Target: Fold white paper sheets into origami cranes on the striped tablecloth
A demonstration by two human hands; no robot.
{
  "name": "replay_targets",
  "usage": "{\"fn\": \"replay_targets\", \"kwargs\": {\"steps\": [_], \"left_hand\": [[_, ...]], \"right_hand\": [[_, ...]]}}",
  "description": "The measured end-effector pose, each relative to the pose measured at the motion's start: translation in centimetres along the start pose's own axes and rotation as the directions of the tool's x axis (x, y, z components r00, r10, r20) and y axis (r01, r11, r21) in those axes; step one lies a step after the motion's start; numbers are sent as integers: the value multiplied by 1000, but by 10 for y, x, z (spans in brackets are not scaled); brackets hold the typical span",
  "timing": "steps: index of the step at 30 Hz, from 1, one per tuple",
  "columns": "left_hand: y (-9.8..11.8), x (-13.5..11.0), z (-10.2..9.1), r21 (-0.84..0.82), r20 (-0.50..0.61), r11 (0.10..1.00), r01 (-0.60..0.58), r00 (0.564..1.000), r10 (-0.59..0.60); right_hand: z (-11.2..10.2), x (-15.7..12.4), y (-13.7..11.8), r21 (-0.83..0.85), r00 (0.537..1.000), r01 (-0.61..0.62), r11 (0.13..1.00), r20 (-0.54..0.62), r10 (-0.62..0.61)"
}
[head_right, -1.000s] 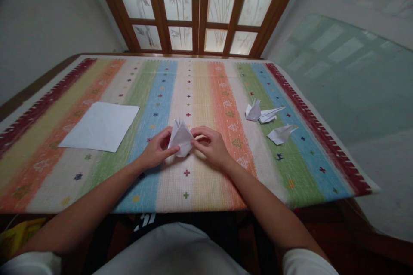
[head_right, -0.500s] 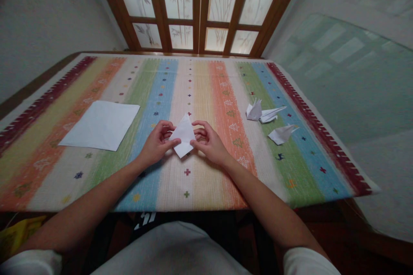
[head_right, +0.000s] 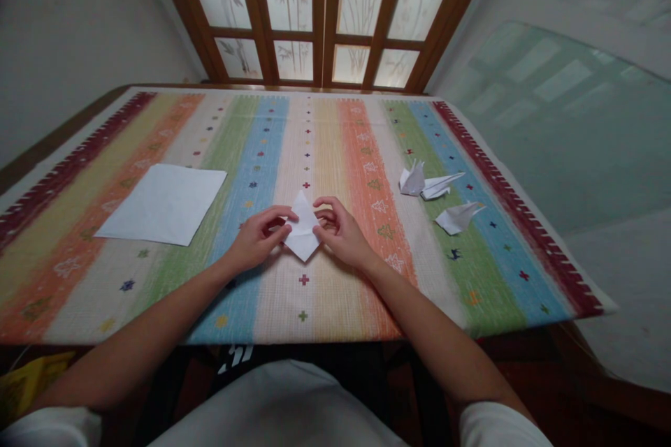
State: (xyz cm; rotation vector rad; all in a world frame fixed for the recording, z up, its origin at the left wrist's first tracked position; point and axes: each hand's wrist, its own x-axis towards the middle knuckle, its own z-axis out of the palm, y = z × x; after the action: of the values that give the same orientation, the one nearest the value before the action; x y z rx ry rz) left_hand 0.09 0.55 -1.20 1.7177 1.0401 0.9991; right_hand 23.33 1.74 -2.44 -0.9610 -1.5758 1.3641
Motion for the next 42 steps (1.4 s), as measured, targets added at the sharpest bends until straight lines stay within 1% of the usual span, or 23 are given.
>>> {"fn": "replay_targets", "kwargs": {"steps": [2,5,9,11,15,19,22,24,26,28,29,31,32,33,35,37,39,40,42], "left_hand": [[1,0,-1,41,22,999,-27,999,26],[1,1,-3,90,16,995,-44,999,43],[-1,2,-3,88,-16,996,-19,1000,20],[-1,3,-4,76,-15,997,-1,1000,2],[-1,3,-5,90,26,996,0,1000,-2],[1,2,-6,96,62,995,-17,998,11],[1,1,-6,73,95,997,-30,995,23],[1,1,-5,33,107,999,-32,994,28],[0,0,-2,-69,93,998,-1,996,8],[-2,-2,3,-240,63,969,60,997,-46],[-2,-2,5,-295,72,950,107,993,-89],[-3,-3,8,-360,113,915,183,982,-153],[-3,-4,8,-371,130,906,206,977,-169],[-3,-4,8,-365,141,906,213,975,-172],[-3,-3,5,-282,156,941,187,977,-148],[-2,-1,1,-99,175,988,116,980,-98],[1,1,-3,12,166,998,60,984,-62],[1,1,-3,30,167,998,61,984,-66],[2,2,-4,5,163,995,97,982,-96]], "right_hand": [[-1,-1,-2,-76,999,18,997,43,-15],[-1,-2,-6,-136,994,-4,991,106,18],[0,-1,-6,-139,998,-27,990,44,33],[1,-1,-5,-114,999,-33,993,32,37],[0,1,0,-33,998,-59,998,31,60],[-3,2,2,-18,997,-75,997,5,75],[-4,1,-2,-30,997,-49,998,54,50],[-5,0,-6,-57,995,-24,998,100,29],[-4,-1,-8,-78,995,-13,997,98,20],[-2,0,-8,-60,999,-13,998,39,15],[-2,0,-7,-40,1000,-12,999,0,12],[-2,1,-5,-4,998,-4,1000,-61,3],[-3,1,-4,3,997,-1,1000,-72,1],[-4,1,-4,1,998,-1,1000,-70,1],[-6,1,-4,-19,999,-11,1000,-47,11],[-8,2,-3,-43,998,-20,999,-58,17],[-8,3,-2,-54,994,-14,998,-111,8],[-7,3,-2,-54,991,-11,998,-136,3],[-6,4,0,-43,987,-13,999,-159,6]]}}
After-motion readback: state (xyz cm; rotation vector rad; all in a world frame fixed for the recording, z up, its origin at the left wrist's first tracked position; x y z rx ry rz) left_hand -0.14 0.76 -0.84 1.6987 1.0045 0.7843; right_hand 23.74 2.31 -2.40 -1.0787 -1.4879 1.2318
